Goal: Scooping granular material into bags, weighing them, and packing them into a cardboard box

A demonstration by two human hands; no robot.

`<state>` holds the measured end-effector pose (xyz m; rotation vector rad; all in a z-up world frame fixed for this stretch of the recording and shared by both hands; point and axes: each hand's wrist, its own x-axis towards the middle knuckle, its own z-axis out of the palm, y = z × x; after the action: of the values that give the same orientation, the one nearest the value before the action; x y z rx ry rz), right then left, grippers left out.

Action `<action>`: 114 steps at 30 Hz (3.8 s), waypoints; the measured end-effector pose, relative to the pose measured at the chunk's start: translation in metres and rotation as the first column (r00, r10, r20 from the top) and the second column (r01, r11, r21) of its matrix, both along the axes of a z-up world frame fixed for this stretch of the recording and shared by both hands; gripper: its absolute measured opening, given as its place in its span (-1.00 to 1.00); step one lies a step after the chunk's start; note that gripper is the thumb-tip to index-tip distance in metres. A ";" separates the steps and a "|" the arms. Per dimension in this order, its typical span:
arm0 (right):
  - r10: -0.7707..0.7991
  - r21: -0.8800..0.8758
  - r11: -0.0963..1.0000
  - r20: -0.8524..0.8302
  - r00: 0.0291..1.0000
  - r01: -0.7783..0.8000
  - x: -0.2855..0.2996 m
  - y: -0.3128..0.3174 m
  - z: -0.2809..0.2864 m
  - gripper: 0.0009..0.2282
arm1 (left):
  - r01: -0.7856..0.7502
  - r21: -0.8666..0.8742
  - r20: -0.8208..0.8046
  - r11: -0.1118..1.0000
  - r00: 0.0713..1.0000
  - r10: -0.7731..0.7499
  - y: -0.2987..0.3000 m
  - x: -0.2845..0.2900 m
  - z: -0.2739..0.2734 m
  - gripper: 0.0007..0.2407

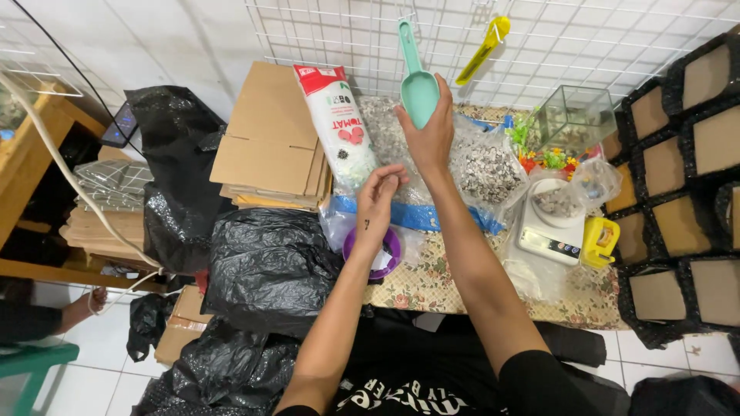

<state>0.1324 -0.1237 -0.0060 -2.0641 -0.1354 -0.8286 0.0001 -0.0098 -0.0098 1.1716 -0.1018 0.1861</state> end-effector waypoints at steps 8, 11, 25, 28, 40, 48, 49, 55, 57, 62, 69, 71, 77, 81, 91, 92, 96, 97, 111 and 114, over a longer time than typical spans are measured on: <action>0.025 0.031 0.999 -0.085 0.996 -0.022 0.002 -0.021 -0.032 -0.26 | 0.052 0.014 -0.035 0.999 0.998 -0.052 -0.021 0.000 -0.031 -0.81; 0.007 0.031 1.000 -0.084 0.996 -0.004 -0.008 -0.042 -0.053 -0.31 | 0.084 0.000 -0.044 0.996 0.996 -0.084 -0.035 -0.004 -0.034 -0.81; -0.480 0.230 0.866 0.136 0.867 0.444 -0.132 -0.208 -0.092 -0.85 | 0.247 0.103 -0.028 0.964 0.969 -0.245 -0.104 -0.032 -0.011 -0.85; -0.496 0.495 0.797 0.208 0.843 0.346 -0.150 -0.233 -0.098 -0.47 | 0.264 0.207 -0.011 0.942 0.964 -0.267 -0.118 -0.030 -0.010 -0.85; -0.454 -0.030 0.890 0.030 0.891 0.454 -0.150 -0.277 -0.093 -0.28 | 0.183 0.383 0.063 0.905 0.973 -0.223 -0.140 0.000 -0.030 -0.85; -0.411 0.087 0.911 0.271 0.871 0.403 -0.124 -0.275 -0.097 -0.86 | 0.085 0.437 0.189 0.896 0.965 -0.183 -0.131 0.005 -0.042 -0.85; -0.404 0.091 0.914 0.273 0.873 0.395 -0.124 -0.262 -0.084 -0.86 | 0.076 0.439 0.192 0.895 0.965 -0.176 -0.130 0.007 -0.041 -0.85; -0.216 0.280 0.950 0.274 0.937 0.137 -0.115 -0.189 -0.058 -0.87 | 0.077 0.492 0.246 0.867 0.943 -0.223 -0.125 0.002 -0.023 -0.61; -0.158 0.440 0.894 0.142 0.977 0.081 -0.114 -0.160 -0.055 -0.89 | 0.123 0.571 0.125 0.812 0.964 -0.234 -0.124 -0.002 -0.014 -0.46; -0.075 0.409 0.912 0.074 0.994 0.038 -0.095 -0.130 -0.086 -0.88 | -0.052 0.559 0.099 0.828 0.995 -0.005 -0.137 0.020 -0.059 -0.81; 0.038 0.240 0.970 0.034 0.999 -0.045 -0.099 -0.112 -0.067 -0.86 | -0.212 0.452 0.100 0.867 0.977 0.187 -0.129 0.037 -0.067 -0.80; 0.003 0.190 0.982 0.049 0.999 -0.012 -0.086 -0.112 -0.070 -0.89 | -0.246 0.441 0.140 0.863 0.969 0.205 -0.131 0.042 -0.060 -0.79; -0.046 0.089 0.995 0.049 0.998 0.042 -0.057 -0.123 -0.118 -0.89 | -0.284 0.416 0.162 0.864 0.958 0.238 -0.129 0.060 -0.089 -0.81; 0.075 0.289 0.955 -0.017 0.997 -0.067 -0.048 -0.130 -0.138 -0.84 | -0.131 0.255 -0.033 0.958 0.989 0.144 -0.126 0.055 -0.081 -0.77; 0.274 0.298 0.932 -0.198 0.941 -0.208 -0.068 -0.156 -0.113 -0.78 | -0.115 -0.178 -0.134 0.977 0.987 0.091 -0.122 0.081 -0.091 -0.47; 0.287 0.296 0.929 -0.196 0.938 -0.222 -0.068 -0.157 -0.109 -0.76 | -0.101 -0.090 -0.143 0.991 0.986 0.088 -0.122 0.076 -0.077 -0.63; 0.237 0.317 0.936 -0.247 0.940 -0.153 -0.073 -0.155 -0.097 -0.74 | -0.037 -0.011 -0.071 0.999 0.997 0.036 -0.118 0.082 -0.095 -0.78; 0.235 0.316 0.937 -0.250 0.939 -0.150 -0.075 -0.156 -0.095 -0.74 | -0.035 -0.012 -0.074 0.999 0.997 0.034 -0.116 0.067 -0.077 -0.78; 0.290 0.219 0.946 -0.248 0.924 -0.238 -0.086 -0.154 -0.083 -0.69 | -0.276 0.251 0.036 0.928 0.960 0.276 -0.124 0.092 -0.131 -0.89; 0.289 0.167 0.952 -0.227 0.930 -0.255 -0.096 -0.141 -0.060 -0.79 | -0.353 0.118 -0.013 0.928 0.934 0.357 -0.118 0.076 -0.099 -0.89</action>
<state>0.0359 -0.2648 -0.0659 -1.9465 -0.2166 -0.3925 0.0762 -0.1277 -0.1087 1.3010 0.1338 0.4853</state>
